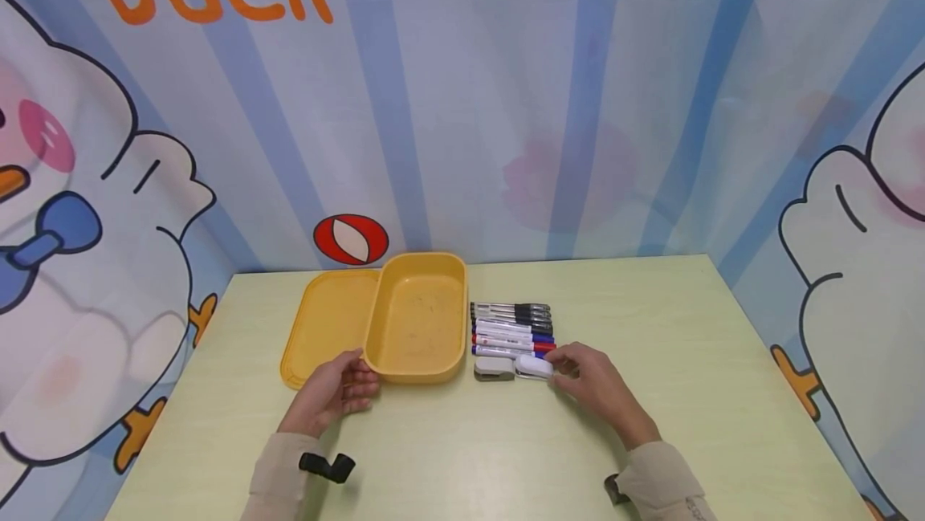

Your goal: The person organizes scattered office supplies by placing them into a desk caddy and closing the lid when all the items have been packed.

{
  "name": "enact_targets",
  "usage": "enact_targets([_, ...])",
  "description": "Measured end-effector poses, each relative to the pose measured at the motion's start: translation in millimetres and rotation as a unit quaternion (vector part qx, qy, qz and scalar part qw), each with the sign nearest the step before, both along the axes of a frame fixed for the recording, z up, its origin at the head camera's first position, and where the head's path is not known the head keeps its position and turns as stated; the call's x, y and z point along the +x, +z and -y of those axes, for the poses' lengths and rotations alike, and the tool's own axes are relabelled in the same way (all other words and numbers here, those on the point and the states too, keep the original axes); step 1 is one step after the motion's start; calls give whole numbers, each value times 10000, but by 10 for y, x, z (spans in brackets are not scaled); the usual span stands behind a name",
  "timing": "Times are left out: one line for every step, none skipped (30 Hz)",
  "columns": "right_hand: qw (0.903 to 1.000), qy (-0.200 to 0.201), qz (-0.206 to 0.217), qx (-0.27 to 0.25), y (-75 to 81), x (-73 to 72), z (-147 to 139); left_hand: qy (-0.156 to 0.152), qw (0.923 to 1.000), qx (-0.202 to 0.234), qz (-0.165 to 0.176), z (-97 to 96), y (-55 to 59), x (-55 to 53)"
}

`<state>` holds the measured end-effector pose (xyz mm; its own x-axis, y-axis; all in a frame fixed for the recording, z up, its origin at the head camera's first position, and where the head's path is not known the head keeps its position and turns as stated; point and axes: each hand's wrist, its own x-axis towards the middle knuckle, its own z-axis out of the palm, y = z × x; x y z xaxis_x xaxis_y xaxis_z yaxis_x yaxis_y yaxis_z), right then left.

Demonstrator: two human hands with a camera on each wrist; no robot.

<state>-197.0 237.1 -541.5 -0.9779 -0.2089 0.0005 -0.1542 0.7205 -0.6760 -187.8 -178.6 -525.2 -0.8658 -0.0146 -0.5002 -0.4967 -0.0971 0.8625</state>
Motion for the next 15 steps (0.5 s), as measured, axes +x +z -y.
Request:
enact_targets([10000, -11, 12, 6, 2, 1, 3, 14, 10000, -2, 11, -1, 3, -1])
enact_targets([10000, -41, 37, 16, 1, 1, 5, 7, 10000, -10, 4, 0, 4, 1])
enact_targets([10000, -46, 47, 30, 1, 1, 7, 7, 10000, -10, 4, -1, 6, 2])
enact_targets([10000, -57, 54, 53, 1, 0, 9, -3, 10000, -21, -3, 0, 7, 3])
enact_targets([9999, -52, 53, 91, 0, -1, 10, 0, 10000, -15, 3, -1, 6, 2])
enact_targets([9999, -74, 60, 108, 0, -4, 12, 1, 10000, -12, 7, 0, 5, 1])
enact_targets([9999, -83, 60, 124, -1, -6, 15, 0, 10000, 1, 13, 1, 1, 0])
enact_targets([9998, -96, 61, 142, -3, -9, 16, -5, 10000, 7, 7, 1, -2, -2])
enact_targets([9998, -88, 47, 153, -3, -10, 18, -16, 10000, 2, -11, 2, -6, -2])
enact_targets([9998, -88, 41, 170, -1, -11, 21, -24, 10000, 2, -17, 2, -12, -4])
enact_targets([9998, -89, 37, 186, 0, -13, 23, -20, 10000, 10, -12, 2, -16, -5])
enact_targets([9998, -98, 42, 196, 2, -13, 26, -22, 10000, 13, -15, 1, -21, -7])
enact_targets([9997, -98, 42, 210, 3, -14, 29, -25, 10000, 13, -15, 1, -24, -8])
enact_targets([9997, -95, 38, 229, 6, -15, 30, -30, 10000, 8, -18, 0, -28, -9])
enact_targets([9997, -86, 33, 240, 10, -15, 32, -36, 10000, 2, -22, -1, -29, -9])
